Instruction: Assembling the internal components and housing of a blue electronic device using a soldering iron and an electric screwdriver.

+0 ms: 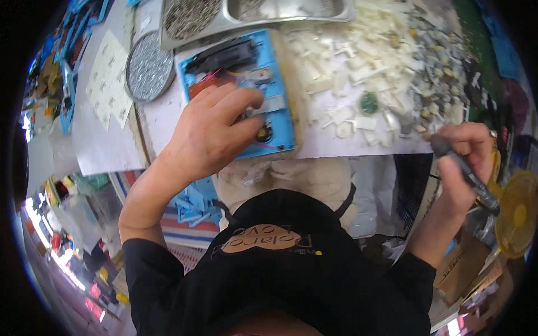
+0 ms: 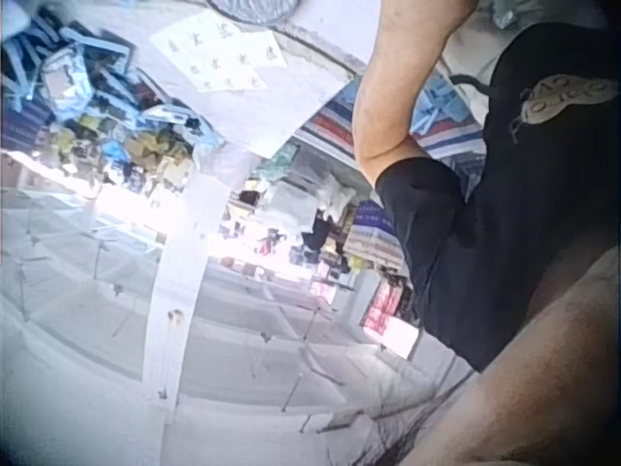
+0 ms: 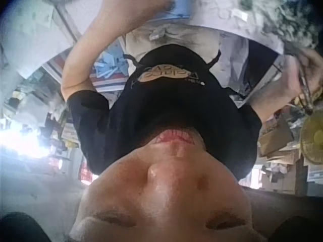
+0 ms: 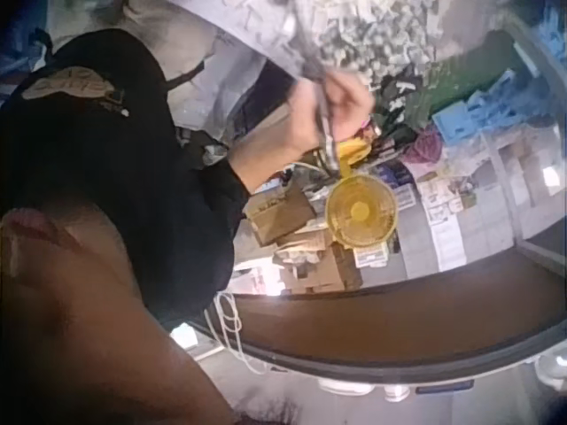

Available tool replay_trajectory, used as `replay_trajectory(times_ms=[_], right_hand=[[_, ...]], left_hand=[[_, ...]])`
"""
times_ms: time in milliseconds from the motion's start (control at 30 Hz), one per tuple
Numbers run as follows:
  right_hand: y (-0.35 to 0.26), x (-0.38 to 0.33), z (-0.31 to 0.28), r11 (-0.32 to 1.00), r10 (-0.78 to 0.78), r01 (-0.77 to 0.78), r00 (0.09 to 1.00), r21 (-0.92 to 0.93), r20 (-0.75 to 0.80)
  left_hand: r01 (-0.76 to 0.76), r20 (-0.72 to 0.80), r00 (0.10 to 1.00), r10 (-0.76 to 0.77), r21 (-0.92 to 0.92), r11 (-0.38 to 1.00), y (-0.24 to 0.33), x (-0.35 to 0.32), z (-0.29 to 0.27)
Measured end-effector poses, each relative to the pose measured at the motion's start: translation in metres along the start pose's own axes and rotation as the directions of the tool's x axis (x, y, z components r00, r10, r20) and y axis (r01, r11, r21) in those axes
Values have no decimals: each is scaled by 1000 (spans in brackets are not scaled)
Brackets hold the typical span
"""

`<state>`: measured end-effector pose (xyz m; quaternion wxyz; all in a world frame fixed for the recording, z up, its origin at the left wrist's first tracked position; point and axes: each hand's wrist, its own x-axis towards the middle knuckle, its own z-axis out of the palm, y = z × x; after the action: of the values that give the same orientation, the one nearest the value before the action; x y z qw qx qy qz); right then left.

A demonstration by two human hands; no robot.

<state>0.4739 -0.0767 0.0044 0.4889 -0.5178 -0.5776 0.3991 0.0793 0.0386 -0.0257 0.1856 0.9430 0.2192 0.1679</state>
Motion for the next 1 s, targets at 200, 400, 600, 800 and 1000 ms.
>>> replay_trajectory(times_ms=[200, 400, 600, 800, 1000], right_hand=[[-1, -18, -118, 998, -46, -3, 699, -67, -713], [2, -23, -179, 991, -121, 12, 523, -135, -844], [45, 47, -172, 958, -43, -211, 570, -196, -821], [73, 11, -189, 839, 413, -65, 722, 540, -555], [51, 15, 39, 959, 269, -232, 922, 160, -279]], left_hand=[[21, -15, 1000, -20, 122, 992, 6, -1, 8], [19, -58, 998, -11, 134, 991, 13, 2, 4], [22, -83, 997, -11, 138, 990, 7, -14, 1], [125, -162, 979, -124, -3, 992, 3, -36, -4], [183, -257, 946, -196, -76, 980, 6, -45, 4]])
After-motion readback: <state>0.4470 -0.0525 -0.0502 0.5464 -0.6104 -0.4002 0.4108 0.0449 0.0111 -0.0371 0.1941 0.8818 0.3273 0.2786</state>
